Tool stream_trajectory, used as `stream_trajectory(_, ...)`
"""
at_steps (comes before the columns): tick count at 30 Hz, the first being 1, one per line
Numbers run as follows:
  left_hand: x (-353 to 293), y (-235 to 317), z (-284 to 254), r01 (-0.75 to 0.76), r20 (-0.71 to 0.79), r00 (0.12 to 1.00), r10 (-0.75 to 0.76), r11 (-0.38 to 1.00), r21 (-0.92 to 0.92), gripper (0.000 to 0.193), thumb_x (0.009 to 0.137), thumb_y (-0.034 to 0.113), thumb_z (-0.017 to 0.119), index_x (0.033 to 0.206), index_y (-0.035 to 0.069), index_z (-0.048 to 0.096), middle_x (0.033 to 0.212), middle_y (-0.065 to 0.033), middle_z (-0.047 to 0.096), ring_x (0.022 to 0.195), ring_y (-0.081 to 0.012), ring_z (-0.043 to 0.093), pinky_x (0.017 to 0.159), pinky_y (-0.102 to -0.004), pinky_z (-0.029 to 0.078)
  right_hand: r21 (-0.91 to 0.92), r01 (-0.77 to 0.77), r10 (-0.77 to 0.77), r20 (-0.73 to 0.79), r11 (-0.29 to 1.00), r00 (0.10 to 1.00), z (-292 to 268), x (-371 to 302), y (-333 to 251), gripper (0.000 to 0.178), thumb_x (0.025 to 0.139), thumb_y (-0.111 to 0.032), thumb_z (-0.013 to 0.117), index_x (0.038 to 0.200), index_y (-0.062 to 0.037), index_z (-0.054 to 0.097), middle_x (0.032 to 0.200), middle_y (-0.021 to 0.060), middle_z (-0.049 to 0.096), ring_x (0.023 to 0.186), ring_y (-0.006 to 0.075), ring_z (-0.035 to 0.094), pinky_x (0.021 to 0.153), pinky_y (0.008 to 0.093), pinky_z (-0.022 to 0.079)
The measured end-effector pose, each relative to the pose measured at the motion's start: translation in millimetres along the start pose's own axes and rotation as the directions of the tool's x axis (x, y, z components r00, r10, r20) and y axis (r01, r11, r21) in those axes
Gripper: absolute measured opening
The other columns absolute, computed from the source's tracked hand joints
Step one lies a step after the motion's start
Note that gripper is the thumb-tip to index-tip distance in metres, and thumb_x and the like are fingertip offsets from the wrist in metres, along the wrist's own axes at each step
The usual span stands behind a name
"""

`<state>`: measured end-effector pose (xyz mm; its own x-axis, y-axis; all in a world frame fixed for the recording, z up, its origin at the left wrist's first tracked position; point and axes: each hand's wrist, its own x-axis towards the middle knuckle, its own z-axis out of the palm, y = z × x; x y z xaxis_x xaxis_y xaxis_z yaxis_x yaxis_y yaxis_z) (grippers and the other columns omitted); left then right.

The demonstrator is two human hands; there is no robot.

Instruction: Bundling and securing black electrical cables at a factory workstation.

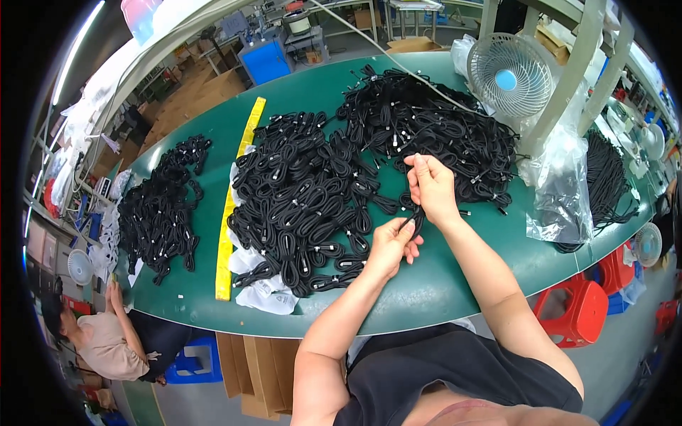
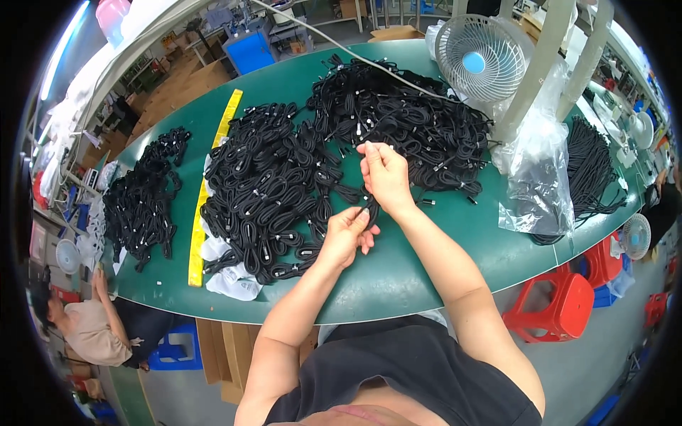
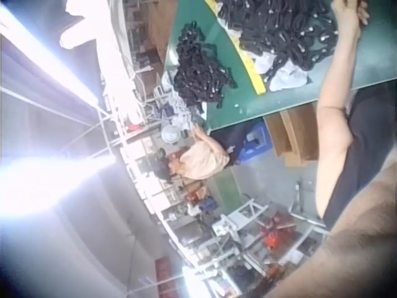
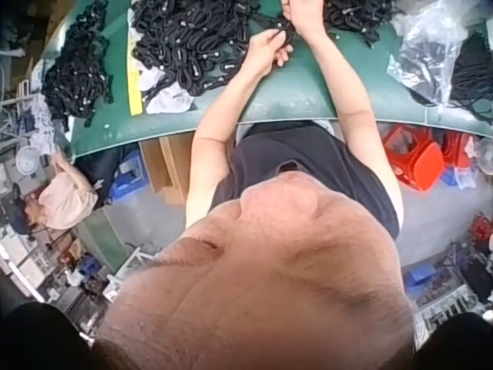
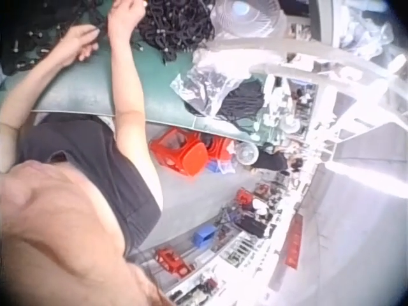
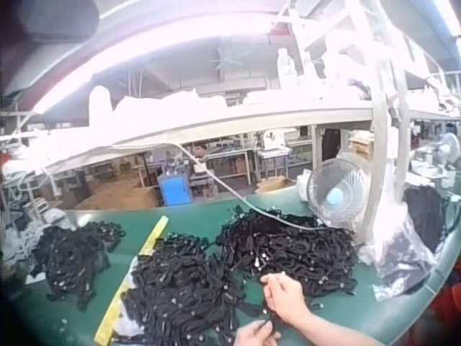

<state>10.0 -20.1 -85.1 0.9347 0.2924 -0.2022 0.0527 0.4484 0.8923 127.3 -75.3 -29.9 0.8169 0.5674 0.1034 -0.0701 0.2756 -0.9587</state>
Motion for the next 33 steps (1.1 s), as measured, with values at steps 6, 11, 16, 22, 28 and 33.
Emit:
stream_trajectory(6,1,15,-1,-0.266,-0.071,0.963,0.260,0.957,-0.112,0.040,0.091,0.016,0.050,0.123,-0.005,0.037,0.098,-0.0144,0.054,0.071,-0.0171,0.058,0.059,-0.0266,0.050,0.214,0.211,-0.182,-0.147,0.954,0.972,-6,11,4,0.028,0.094,-0.024,0.044,0.090,0.0017,0.055,0.067,0.0013,0.050,0.053,0.0070,0.047,0.048,0.0213,0.042)
stream_trajectory(11,3,12,-4,-0.257,-0.144,0.959,0.246,0.964,-0.067,0.042,0.089,0.007,0.049,0.125,-0.007,0.034,0.106,-0.0139,0.051,0.080,-0.0197,0.060,0.070,-0.0291,0.052,0.110,0.363,-0.354,-0.097,0.925,0.930,1,-2,1,0.022,0.093,-0.018,0.046,0.094,0.0018,0.057,0.073,0.0029,0.053,0.060,0.0077,0.050,0.054,0.0210,0.044)
stream_trajectory(16,0,7,-2,-0.282,-0.100,0.954,0.284,0.959,0.036,0.044,0.086,0.002,0.049,0.126,-0.007,0.033,0.099,-0.0132,0.055,0.075,-0.0154,0.060,0.068,-0.0265,0.050,-0.249,0.625,-0.607,0.154,0.739,0.779,11,-28,-7,0.012,0.089,-0.005,0.049,0.092,0.0041,0.057,0.084,0.0067,0.054,0.064,0.0086,0.052,0.058,0.0209,0.044)
stream_trajectory(22,-1,6,-6,-0.288,-0.119,0.950,0.289,0.957,0.020,0.035,0.085,-0.002,0.045,0.119,-0.008,0.040,0.093,-0.0123,0.056,0.067,-0.0135,0.057,0.059,-0.0240,0.047,-0.303,0.715,-0.694,0.192,0.631,0.694,12,-33,-5,0.011,0.088,-0.003,0.050,0.091,0.0041,0.057,0.084,0.0077,0.055,0.063,0.0098,0.054,0.057,0.0213,0.044)
stream_trajectory(28,1,5,-11,-0.272,-0.219,0.938,0.267,0.962,0.008,0.029,0.083,-0.002,0.041,0.111,-0.009,0.045,0.086,-0.0124,0.056,0.059,-0.0143,0.056,0.049,-0.0245,0.047,-0.267,0.614,-0.587,0.182,0.742,0.789,13,-31,-2,0.014,0.090,-0.005,0.047,0.093,0.0049,0.056,0.081,0.0075,0.054,0.064,0.0097,0.054,0.057,0.0214,0.044)
stream_trajectory(33,7,7,-20,-0.185,-0.251,0.955,0.159,0.979,-0.086,0.029,0.081,-0.003,0.045,0.109,-0.010,0.044,0.082,-0.0133,0.056,0.057,-0.0178,0.058,0.047,-0.0264,0.050,-0.151,0.312,-0.313,0.016,0.938,0.950,1,-4,8,0.030,0.094,-0.024,0.043,0.104,0.0024,0.055,0.087,0.0075,0.058,0.073,0.0116,0.055,0.067,0.0247,0.046)
